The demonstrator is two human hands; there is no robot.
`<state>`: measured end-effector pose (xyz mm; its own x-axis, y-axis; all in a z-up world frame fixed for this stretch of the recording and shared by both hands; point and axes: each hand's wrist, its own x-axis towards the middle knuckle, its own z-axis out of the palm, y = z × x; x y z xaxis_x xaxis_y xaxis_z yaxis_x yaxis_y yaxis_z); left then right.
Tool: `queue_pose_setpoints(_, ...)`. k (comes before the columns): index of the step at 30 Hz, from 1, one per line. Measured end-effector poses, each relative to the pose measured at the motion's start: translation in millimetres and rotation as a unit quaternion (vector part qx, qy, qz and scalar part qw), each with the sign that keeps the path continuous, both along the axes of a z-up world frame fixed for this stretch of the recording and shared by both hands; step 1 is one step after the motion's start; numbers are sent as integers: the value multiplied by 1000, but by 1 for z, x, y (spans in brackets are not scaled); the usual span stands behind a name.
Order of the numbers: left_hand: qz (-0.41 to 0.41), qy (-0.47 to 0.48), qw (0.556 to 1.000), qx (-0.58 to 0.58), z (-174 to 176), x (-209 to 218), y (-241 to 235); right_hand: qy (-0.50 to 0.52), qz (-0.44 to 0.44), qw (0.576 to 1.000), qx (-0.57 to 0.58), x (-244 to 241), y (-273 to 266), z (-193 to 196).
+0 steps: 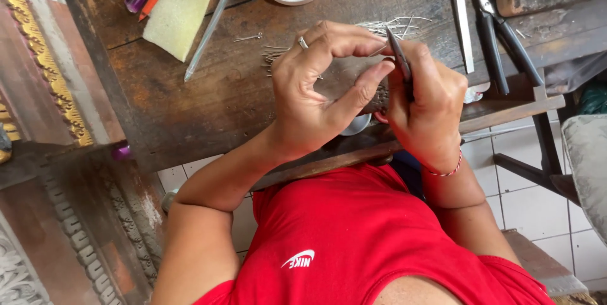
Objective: The person uses pliers to bend small metal wires into looped shapes. They pick up individual wires from a pile on the table, bend one end into a loop, and place the finished pieces into a small white bowl. The process is repeated continuously throughout the clip.
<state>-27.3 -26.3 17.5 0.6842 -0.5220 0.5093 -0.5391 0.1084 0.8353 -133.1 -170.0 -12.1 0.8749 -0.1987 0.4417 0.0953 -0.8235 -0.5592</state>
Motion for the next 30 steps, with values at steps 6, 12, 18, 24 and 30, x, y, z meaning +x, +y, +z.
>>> queue_pose_setpoints(6,9,12,1000,-17,-2,1,3,-15,1,1000,-15,5,11,10)
queue_pose_setpoints(12,-53,152,983,-91,-11,3,7,-5,8,998,65,2,9,17)
queue_pose_setpoints(18,-132,311,937,-85,-18,10,18,133,123,938,295,-3,2,22)
queue_pose_setpoints(24,-209,339,908,-132,-9,10,19,182,213,861,425,-3,-5,12)
queue_pose_setpoints(30,-194,289,931,-113,-10,11,17,182,291,770,538,0,-6,5)
